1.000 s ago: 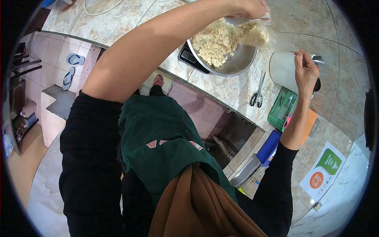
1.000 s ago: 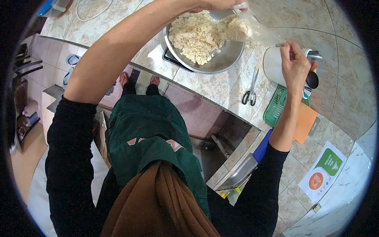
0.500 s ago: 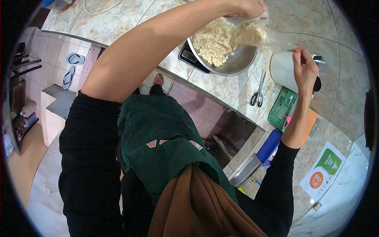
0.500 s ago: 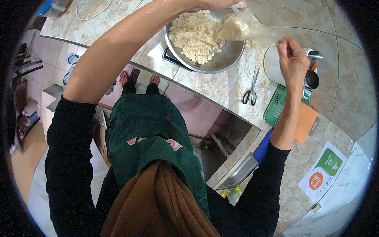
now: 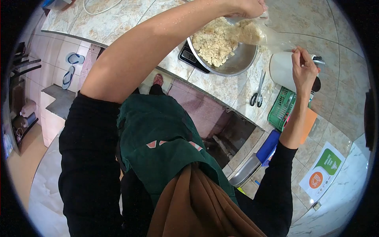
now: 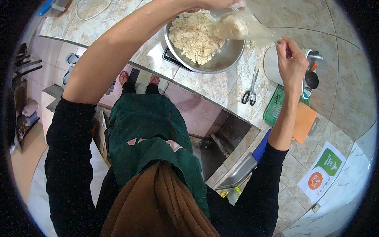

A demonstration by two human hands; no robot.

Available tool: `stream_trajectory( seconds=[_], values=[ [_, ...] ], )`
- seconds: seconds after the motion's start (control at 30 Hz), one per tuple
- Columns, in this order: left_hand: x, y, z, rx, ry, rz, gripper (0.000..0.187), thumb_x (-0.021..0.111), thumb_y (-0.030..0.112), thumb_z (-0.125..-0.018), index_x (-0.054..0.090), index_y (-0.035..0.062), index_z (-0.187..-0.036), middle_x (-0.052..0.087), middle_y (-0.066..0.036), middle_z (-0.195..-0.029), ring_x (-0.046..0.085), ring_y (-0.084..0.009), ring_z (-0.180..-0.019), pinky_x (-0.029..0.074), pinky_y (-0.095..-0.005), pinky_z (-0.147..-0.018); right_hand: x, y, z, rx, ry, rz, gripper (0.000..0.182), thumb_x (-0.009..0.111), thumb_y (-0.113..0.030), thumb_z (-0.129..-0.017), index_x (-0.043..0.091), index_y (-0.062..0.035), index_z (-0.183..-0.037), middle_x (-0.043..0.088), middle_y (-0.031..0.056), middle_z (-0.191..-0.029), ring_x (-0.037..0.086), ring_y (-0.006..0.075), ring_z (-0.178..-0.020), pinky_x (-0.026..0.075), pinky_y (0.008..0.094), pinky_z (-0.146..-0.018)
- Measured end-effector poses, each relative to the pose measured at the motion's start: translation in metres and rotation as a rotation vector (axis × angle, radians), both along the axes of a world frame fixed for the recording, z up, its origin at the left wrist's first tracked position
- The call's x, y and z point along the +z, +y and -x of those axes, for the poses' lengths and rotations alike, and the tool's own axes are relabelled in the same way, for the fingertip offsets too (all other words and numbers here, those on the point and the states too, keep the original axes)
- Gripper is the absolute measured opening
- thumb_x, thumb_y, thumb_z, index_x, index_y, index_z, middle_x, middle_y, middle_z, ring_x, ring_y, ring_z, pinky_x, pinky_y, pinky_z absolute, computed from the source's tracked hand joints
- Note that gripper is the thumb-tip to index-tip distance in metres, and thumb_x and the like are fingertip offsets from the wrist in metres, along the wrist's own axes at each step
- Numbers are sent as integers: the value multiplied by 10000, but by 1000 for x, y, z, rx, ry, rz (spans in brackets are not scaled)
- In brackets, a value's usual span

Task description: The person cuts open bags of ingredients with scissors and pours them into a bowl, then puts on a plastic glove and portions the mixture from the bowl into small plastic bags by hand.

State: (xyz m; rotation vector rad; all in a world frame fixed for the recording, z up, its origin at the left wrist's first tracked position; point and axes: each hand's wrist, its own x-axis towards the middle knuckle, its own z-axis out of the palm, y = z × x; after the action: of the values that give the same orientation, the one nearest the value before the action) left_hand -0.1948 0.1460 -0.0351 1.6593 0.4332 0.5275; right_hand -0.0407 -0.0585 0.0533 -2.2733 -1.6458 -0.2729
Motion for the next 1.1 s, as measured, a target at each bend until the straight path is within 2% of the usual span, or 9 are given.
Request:
stream_trajectory(
  seconds=[0.1, 0.17, 0.27, 0.37, 0.67, 0.77, 0.87, 0.97, 1.1],
  values=[
    [-4, -3, -3, 34, -13, 52, 226, 504, 135, -843, 671, 5, -767, 641, -181, -733, 596, -224, -676, 471, -357, -648, 0, 3, -2, 13, 49, -85, 173, 620, -132, -870, 674, -4, -971, 653, 69, -720, 563, 58, -641, 457, 221, -601],
    [-5, -4, -2, 45, -55, 116, 219, 503, 128, -837, 661, 10, -743, 636, -175, -721, 586, -226, -666, 466, -364, -641, -3, 6, 7, 66, 27, 3, 174, 624, -132, -868, 677, -7, -975, 652, 74, -721, 562, 58, -642, 458, 223, -603],
    [-14, -2, -6, 35, -35, -125, 215, 500, 123, -833, 648, 11, -723, 626, -158, -692, 569, -221, -646, 454, -377, -618, -1, 7, 9, 31, 34, 70, 174, 629, -134, -865, 676, -2, -968, 648, 65, -720, 552, 60, -632, 458, 225, -601],
    [-7, -3, 1, 17, 44, 66, 219, 495, 115, -827, 631, 11, -689, 617, -138, -665, 560, -209, -631, 448, -378, -605, -3, 6, 3, 11, 15, 60, 167, 631, -129, -865, 674, 1, -961, 636, 54, -708, 536, 60, -626, 453, 222, -598],
    [-9, -3, -1, 33, -64, 11, 223, 495, 116, -823, 618, 4, -672, 600, -135, -639, 541, -197, -588, 436, -380, -566, -2, 4, 2, 26, 10, 42, 161, 620, -119, -872, 674, -1, -966, 654, 45, -736, 538, 57, -641, 454, 216, -607],
    [-5, -4, 1, 74, -3, -35, 214, 497, 109, -812, 619, 5, -670, 599, -141, -639, 536, -199, -588, 441, -382, -575, 1, 6, 4, 49, -6, -32, 163, 614, -122, -878, 672, 1, -969, 660, 46, -745, 528, 57, -638, 450, 215, -607],
    [-1, -4, 1, -10, 23, 138, 221, 496, 112, -815, 620, 9, -665, 592, -137, -631, 525, -200, -582, 440, -385, -571, -3, 6, 10, 28, 62, 41, 161, 610, -118, -882, 675, 2, -967, 662, 44, -749, 530, 56, -631, 451, 212, -600],
    [-13, -5, -1, 87, -123, -84, 223, 495, 103, -813, 615, 14, -648, 580, -107, -604, 502, -176, -560, 422, -367, -537, -4, 3, 1, 13, 82, -4, 158, 604, -116, -885, 680, -2, -964, 659, 41, -741, 549, 51, -636, 454, 207, -602],
    [-12, 0, -2, -38, -57, 53, 225, 492, 101, -815, 633, 25, -658, 583, -96, -605, 502, -165, -553, 414, -360, -525, -4, -1, 2, -17, 67, -18, 148, 606, -115, -879, 679, -12, -957, 647, 40, -722, 548, 51, -640, 452, 211, -607]
  ],
)
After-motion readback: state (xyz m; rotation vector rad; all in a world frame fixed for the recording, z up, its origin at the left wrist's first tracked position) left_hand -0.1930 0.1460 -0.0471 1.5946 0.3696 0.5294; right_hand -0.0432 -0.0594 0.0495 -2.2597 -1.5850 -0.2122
